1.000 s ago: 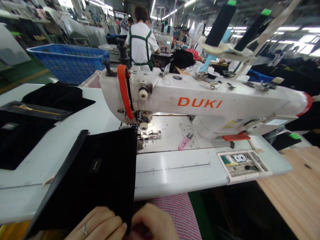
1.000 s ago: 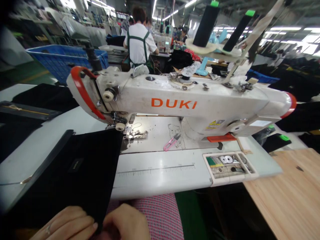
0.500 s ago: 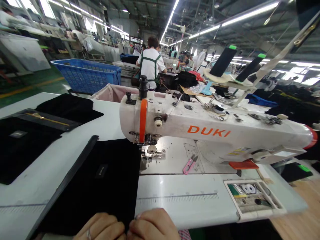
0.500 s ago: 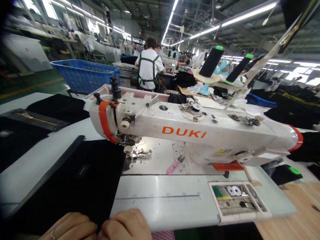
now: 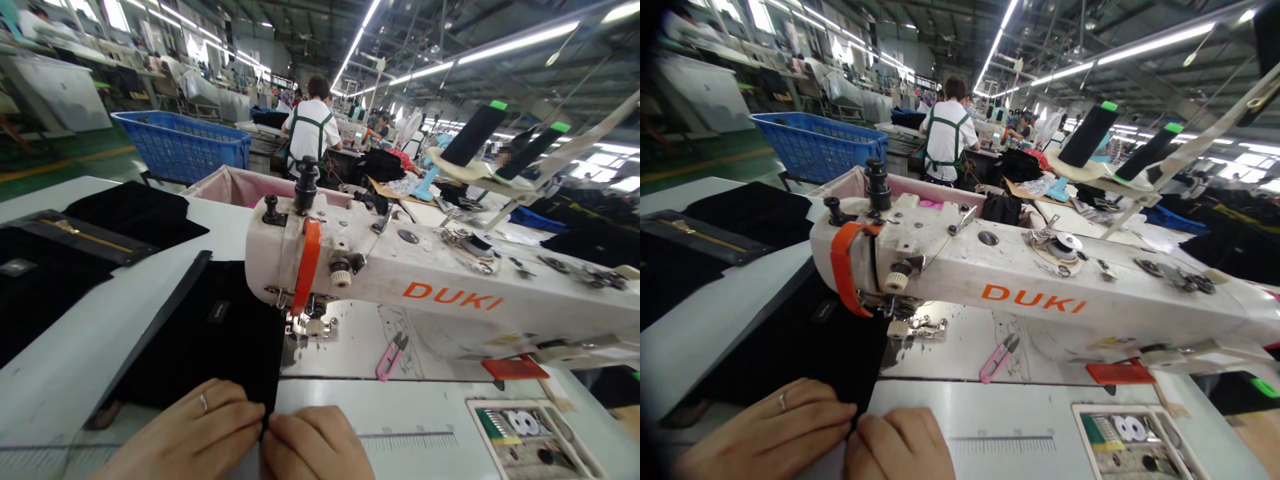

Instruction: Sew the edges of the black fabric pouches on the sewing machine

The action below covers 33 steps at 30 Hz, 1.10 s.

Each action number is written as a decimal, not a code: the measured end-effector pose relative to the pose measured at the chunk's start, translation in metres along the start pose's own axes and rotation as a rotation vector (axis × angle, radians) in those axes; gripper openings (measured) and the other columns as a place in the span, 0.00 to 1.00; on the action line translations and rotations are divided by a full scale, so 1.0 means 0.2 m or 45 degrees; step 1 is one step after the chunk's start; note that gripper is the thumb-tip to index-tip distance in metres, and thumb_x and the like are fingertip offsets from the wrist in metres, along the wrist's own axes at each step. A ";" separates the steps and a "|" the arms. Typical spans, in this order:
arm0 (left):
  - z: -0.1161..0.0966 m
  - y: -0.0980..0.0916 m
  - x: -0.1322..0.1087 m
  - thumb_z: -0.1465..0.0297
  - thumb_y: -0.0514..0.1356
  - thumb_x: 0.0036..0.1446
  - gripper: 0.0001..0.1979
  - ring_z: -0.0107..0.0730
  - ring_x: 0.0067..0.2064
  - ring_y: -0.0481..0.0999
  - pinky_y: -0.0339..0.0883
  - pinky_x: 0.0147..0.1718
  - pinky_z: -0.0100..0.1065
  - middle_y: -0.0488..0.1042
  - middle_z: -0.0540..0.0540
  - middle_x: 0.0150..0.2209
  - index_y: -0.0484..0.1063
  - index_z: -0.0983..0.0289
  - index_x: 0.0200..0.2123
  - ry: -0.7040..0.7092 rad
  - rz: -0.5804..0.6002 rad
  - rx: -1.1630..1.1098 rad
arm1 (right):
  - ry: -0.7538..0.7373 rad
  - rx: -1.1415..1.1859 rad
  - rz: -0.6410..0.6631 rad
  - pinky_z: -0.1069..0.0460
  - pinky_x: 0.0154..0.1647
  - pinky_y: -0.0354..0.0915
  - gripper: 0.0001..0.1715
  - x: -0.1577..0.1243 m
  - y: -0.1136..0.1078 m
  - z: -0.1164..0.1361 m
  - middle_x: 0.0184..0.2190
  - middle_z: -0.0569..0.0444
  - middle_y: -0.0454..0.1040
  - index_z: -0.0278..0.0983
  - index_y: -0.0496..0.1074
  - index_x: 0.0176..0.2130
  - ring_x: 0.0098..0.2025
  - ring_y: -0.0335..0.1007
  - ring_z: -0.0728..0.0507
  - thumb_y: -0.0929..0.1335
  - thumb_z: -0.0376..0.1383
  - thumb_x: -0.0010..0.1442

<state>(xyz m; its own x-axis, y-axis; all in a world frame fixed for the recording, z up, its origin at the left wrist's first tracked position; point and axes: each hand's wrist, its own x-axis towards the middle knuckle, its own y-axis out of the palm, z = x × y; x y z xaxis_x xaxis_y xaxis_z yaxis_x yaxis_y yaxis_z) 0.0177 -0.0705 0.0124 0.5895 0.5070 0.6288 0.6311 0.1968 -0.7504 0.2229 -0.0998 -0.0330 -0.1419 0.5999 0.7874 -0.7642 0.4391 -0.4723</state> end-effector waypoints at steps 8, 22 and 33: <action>0.09 -0.10 0.24 0.86 0.49 0.60 0.24 0.29 0.41 0.83 0.73 0.52 0.28 0.87 0.43 0.42 0.78 0.58 0.45 0.111 0.099 0.107 | -0.151 -0.005 0.457 0.47 0.36 0.72 0.08 0.30 -0.14 -0.10 0.40 0.52 0.85 0.36 0.79 0.48 0.37 0.78 0.41 0.68 0.31 0.73; 0.38 -0.02 0.34 0.83 0.49 0.71 0.20 0.33 0.50 0.85 0.78 0.56 0.33 0.85 0.52 0.46 0.79 0.62 0.49 0.075 0.264 0.078 | 0.092 -0.259 1.039 0.43 0.46 0.74 0.18 0.55 -0.12 -0.20 0.46 0.48 0.83 0.37 0.78 0.58 0.46 0.80 0.34 0.71 0.33 0.70; 0.54 0.08 0.32 0.85 0.49 0.67 0.24 0.38 0.55 0.85 0.77 0.62 0.42 0.87 0.54 0.49 0.81 0.60 0.50 0.060 0.291 0.203 | 0.188 -0.253 1.035 0.42 0.49 0.76 0.22 0.54 -0.08 -0.22 0.53 0.43 0.83 0.38 0.78 0.62 0.49 0.81 0.34 0.68 0.33 0.71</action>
<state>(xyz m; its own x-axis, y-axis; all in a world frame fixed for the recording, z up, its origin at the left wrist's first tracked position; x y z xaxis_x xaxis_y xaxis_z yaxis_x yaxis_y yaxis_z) 0.0106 0.0546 0.0190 0.7327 0.5146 0.4455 0.3937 0.2134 -0.8941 0.2484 -0.0127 0.0415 -0.5048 0.8549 0.1196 -0.3334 -0.0652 -0.9405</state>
